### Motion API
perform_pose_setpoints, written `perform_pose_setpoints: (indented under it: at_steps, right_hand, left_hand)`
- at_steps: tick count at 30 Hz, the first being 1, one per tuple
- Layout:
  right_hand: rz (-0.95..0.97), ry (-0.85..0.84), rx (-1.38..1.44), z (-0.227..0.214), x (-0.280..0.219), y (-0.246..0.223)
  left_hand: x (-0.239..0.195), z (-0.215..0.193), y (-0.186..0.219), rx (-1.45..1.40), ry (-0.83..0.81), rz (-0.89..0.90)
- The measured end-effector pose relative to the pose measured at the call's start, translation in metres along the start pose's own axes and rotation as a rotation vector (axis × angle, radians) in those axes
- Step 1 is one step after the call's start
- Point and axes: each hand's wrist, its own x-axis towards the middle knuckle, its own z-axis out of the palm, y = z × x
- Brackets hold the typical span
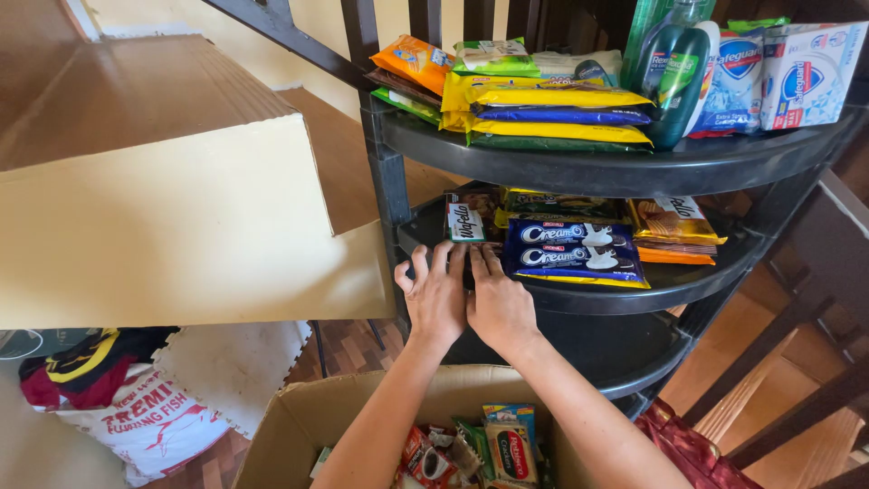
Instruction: The person picks various snack packages, including Wafello wafers and Rebisco crackers, from a cardboard box and places them onto a black rotating shelf. The person handles each item by hand, turning them over to show the packaging before arranging them on the shelf.
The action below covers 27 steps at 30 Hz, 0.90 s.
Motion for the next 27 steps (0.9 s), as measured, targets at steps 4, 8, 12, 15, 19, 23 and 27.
perform_pose_setpoints:
  at_steps: [4, 8, 12, 15, 19, 23, 27]
  right_hand:
    - [-0.008, 0.010, -0.001, 0.002, 0.001, 0.001]
    - [0.002, -0.017, -0.017, -0.001, 0.000, -0.001]
    - [0.004, -0.008, -0.007, 0.000, 0.000, 0.000]
    - [0.011, -0.014, -0.010, 0.000, 0.000, -0.002]
    - [-0.001, -0.001, -0.020, 0.000, -0.001, -0.001]
    - [-0.003, 0.006, -0.018, 0.001, -0.001, -0.001]
    - [-0.030, 0.031, -0.014, 0.005, -0.001, 0.003]
  left_hand:
    - [0.001, 0.000, 0.002, -0.007, -0.015, -0.009]
    - [-0.001, 0.000, 0.003, -0.009, -0.021, -0.022]
    - [-0.002, 0.003, 0.003, -0.015, -0.032, -0.030]
    - [-0.003, 0.003, 0.005, -0.013, -0.059, -0.051]
    - [-0.005, 0.007, 0.006, -0.004, -0.067, -0.063]
    - [-0.007, 0.011, 0.005, -0.012, -0.036, -0.056]
    - [-0.008, 0.008, 0.005, -0.046, -0.026, -0.057]
